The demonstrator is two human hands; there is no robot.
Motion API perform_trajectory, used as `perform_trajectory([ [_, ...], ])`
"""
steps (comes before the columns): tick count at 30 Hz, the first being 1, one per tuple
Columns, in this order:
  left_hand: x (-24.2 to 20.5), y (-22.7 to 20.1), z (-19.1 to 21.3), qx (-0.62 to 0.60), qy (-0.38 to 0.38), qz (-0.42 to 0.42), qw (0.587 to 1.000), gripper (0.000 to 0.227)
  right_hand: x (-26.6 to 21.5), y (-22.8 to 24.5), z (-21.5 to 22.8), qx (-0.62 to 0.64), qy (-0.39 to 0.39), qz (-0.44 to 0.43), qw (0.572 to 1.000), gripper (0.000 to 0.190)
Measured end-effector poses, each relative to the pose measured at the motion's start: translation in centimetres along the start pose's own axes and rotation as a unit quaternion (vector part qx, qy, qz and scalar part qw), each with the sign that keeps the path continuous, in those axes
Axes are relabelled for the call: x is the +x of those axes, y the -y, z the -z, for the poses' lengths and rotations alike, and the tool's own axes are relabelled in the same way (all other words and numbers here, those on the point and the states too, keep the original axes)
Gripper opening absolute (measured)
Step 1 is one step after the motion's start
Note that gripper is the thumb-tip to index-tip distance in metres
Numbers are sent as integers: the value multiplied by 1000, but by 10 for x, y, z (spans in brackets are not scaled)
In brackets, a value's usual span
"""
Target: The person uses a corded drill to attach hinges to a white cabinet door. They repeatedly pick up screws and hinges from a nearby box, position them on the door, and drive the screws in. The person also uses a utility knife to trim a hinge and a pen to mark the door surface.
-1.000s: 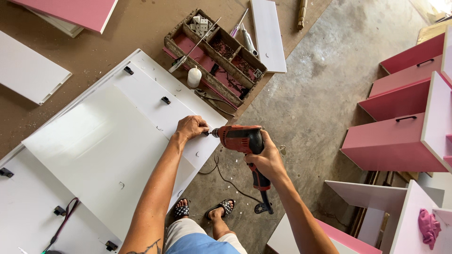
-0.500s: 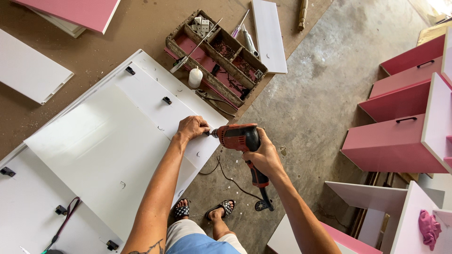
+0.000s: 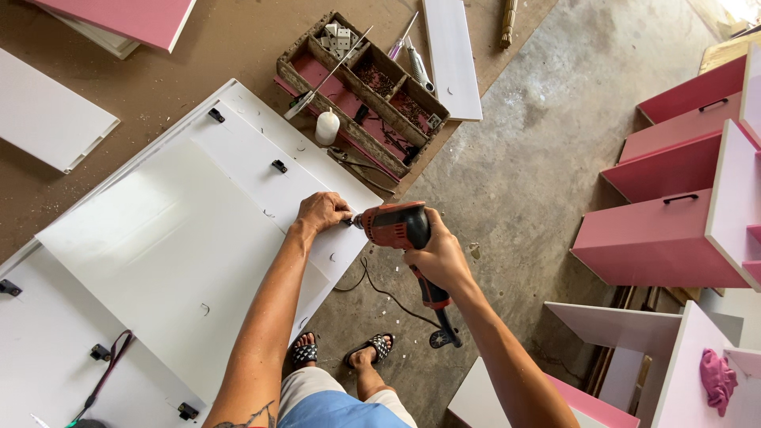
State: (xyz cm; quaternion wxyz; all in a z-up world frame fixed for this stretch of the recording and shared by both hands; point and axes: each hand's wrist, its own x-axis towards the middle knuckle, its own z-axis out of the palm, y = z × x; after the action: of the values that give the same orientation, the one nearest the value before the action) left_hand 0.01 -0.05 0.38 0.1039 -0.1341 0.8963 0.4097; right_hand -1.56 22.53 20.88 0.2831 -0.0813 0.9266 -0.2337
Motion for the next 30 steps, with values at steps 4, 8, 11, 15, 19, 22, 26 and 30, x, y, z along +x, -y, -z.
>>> perform_trajectory([
  [4,-3,-1,1,-7,-1,-2,1000,9,10,13,-7,-118,29,49,991,84],
  [8,-6,-3,1,2,-2,2,1000,8,18,41,0,-201,61,78,975,80],
  [11,-7,-4,2,15,7,11,1000,9,34,44,1,-240,68,86,964,85],
  [15,-6,-5,3,7,3,3,1000,9,37,59,14,-239,104,79,962,98],
  [19,-4,-5,3,0,4,-6,1000,11,50,41,18,-122,127,66,982,89],
  [22,-3,-6,3,3,12,5,1000,11,59,34,23,-103,127,52,985,96],
  [26,-2,-6,2,10,14,2,1000,10,53,43,25,-143,122,51,981,95],
  [30,-2,-7,3,28,17,9,999,9,41,57,26,-143,126,59,980,91],
])
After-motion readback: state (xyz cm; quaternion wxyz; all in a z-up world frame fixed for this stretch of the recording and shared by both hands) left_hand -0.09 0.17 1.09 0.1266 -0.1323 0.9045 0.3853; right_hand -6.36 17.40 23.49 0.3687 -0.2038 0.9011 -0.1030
